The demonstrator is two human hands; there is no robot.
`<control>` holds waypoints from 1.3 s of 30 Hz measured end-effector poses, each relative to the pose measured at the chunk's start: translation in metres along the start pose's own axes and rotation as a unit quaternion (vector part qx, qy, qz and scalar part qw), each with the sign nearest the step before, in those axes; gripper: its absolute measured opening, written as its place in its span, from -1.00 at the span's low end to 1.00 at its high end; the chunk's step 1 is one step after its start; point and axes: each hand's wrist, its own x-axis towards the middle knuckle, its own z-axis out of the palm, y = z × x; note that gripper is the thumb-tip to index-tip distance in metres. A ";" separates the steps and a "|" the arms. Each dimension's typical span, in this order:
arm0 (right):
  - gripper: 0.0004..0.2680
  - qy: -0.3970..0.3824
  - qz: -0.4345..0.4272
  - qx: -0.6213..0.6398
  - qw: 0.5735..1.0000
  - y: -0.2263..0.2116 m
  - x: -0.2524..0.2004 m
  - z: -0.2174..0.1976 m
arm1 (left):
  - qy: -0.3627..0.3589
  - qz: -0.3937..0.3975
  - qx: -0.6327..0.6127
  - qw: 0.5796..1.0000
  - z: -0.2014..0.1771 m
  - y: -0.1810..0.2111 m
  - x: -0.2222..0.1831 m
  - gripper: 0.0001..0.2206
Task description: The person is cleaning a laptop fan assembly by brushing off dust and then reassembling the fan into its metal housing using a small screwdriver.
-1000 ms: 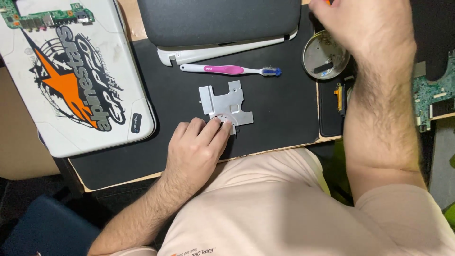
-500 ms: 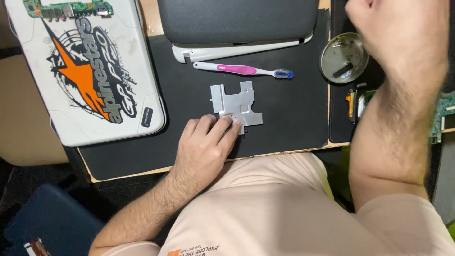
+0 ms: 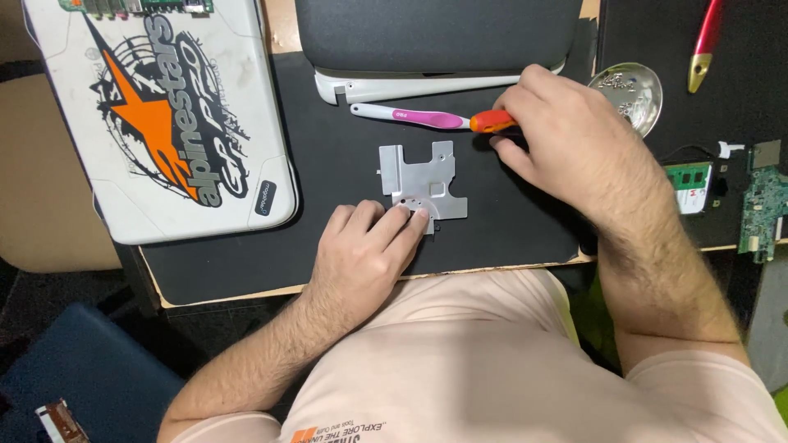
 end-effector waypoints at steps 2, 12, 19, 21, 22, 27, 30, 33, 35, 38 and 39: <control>-0.80 -0.005 -0.006 -0.039 0.999 0.005 0.001 0.002 | 0.002 -0.003 -0.003 1.000 0.000 0.000 0.000 -0.86; -0.89 0.023 -0.013 -0.041 0.999 0.028 0.004 -0.038 | 0.003 -0.002 0.004 1.000 -0.001 0.001 0.002 -0.87; -0.86 0.016 -0.002 -0.059 0.998 0.026 0.010 -0.023 | 0.002 -0.006 -0.003 1.000 0.002 0.000 0.001 -0.88; -0.91 0.069 -0.011 0.015 0.997 0.018 -0.007 -0.032 | 0.006 -0.007 -0.004 1.000 0.001 0.000 0.002 -0.89; -0.93 0.123 -0.021 0.086 0.988 0.014 -0.014 -0.036 | 0.011 -0.008 -0.004 1.000 0.000 0.000 0.004 -0.89; -0.62 0.296 0.024 0.281 0.913 -0.012 -0.047 0.011 | -0.001 -0.008 -0.014 1.000 0.000 -0.002 0.002 -0.89; -0.61 0.363 0.078 0.378 0.848 -0.025 -0.054 0.052 | -0.011 -0.004 -0.017 1.000 -0.001 -0.002 0.003 -0.86; -0.74 0.354 0.090 0.462 0.808 -0.037 -0.050 0.066 | -0.016 0.000 -0.017 1.000 -0.002 -0.002 0.004 -0.85; -0.84 0.341 0.084 0.484 0.801 -0.039 -0.048 0.068 | -0.015 0.000 -0.017 1.000 -0.001 -0.002 0.005 -0.86; -0.82 0.350 0.075 0.465 0.810 -0.038 -0.046 0.065 | -0.015 -0.003 -0.021 1.000 0.000 -0.002 0.004 -0.87; -0.81 0.350 0.077 0.457 0.814 -0.037 -0.045 0.064 | -0.013 -0.004 -0.020 1.000 0.001 -0.002 0.004 -0.88</control>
